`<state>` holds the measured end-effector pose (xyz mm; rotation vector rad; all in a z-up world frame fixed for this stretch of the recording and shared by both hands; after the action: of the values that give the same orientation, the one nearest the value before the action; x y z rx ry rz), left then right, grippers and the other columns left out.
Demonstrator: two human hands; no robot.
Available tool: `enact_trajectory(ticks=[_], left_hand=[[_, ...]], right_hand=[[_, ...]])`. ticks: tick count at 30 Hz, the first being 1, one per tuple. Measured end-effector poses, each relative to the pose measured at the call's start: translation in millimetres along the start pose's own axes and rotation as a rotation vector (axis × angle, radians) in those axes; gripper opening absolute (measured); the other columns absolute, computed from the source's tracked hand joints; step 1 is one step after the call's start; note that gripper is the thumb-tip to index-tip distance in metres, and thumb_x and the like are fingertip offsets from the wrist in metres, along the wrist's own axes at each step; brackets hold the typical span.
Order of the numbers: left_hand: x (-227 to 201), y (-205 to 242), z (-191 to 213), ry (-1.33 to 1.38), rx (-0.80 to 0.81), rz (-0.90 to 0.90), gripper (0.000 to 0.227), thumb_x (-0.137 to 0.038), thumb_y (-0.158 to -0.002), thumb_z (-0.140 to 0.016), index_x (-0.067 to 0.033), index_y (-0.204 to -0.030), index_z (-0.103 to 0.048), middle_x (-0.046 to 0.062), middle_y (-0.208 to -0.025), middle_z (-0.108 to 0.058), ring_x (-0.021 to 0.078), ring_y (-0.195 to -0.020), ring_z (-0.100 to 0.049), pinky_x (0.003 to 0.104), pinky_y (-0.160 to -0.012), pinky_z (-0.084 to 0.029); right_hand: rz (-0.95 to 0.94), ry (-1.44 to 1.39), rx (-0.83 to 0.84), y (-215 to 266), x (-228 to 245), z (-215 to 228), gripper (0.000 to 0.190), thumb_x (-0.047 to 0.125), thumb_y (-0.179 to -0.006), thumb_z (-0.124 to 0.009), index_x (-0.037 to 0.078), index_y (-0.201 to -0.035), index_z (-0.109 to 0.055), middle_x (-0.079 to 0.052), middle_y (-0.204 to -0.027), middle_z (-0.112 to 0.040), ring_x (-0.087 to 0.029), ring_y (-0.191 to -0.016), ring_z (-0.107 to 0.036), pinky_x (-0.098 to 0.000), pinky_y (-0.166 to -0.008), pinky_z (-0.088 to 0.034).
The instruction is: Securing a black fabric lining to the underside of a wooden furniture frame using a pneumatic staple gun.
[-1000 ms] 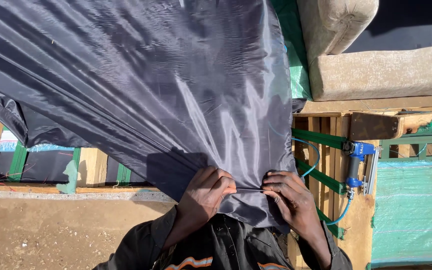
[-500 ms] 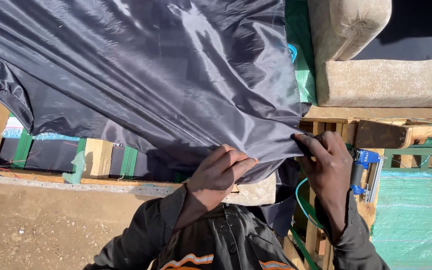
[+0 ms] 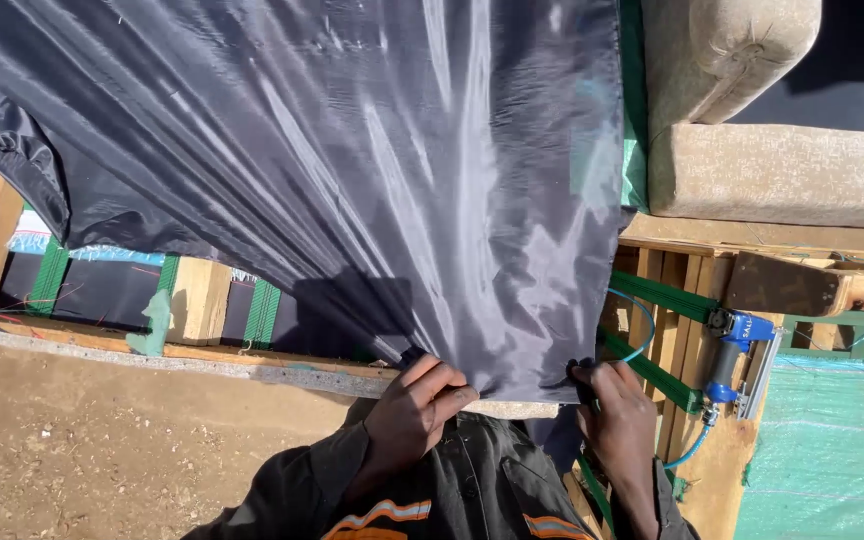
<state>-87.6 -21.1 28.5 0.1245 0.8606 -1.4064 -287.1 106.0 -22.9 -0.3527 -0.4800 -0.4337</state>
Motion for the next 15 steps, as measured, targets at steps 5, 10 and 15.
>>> enact_trajectory(ticks=[5, 10, 15], left_hand=[[2.2, -1.8, -7.6, 0.055, 0.004, 0.086, 0.033, 0.012, -0.095, -0.063, 0.0034, -0.126, -0.066, 0.019, -0.113, -0.058, 0.036, -0.099, -0.053, 0.049, -0.077, -0.055], [-5.5, -9.9, 5.2, 0.078, -0.039, 0.046, 0.024, 0.008, -0.098, -0.063, 0.006, -0.122, -0.068, 0.02, -0.11, -0.059, 0.0361, -0.096, -0.052, 0.048, -0.071, -0.049], [-4.4, -16.1, 9.5, 0.041, 0.008, 0.032, 0.039, 0.021, -0.094, -0.056, 0.0062, -0.129, -0.064, 0.021, -0.115, -0.055, 0.0395, -0.102, -0.052, 0.048, -0.081, -0.047]], right_hand=[[-0.011, 0.105, 0.151, -24.1, 72.6, 56.1, 0.045, 0.006, -0.09, -0.06, 0.014, -0.134, -0.057, -0.016, -0.134, -0.05, -0.04, -0.117, -0.046, -0.0523, -0.09, -0.044], [0.264, 0.016, 0.067, -21.2, 137.1, 48.8, 0.038, 0.03, -0.095, -0.067, 0.017, -0.131, -0.062, -0.007, -0.137, -0.056, -0.032, -0.132, -0.049, -0.0469, -0.104, -0.038], [0.488, -0.099, -0.179, -31.7, 106.0, 33.5, 0.031, 0.024, -0.105, -0.055, 0.004, -0.122, -0.071, -0.01, -0.099, -0.067, -0.03, -0.094, -0.059, -0.0404, -0.075, -0.04]])
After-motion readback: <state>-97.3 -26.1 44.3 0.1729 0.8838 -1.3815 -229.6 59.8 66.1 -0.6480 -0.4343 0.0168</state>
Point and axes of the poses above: each hand's wrist, its own y-axis away from the middle knuckle, its own z-axis out of the back of the hand, x = y × z, the point moved 10 cm from there along -y, towards the middle knuckle
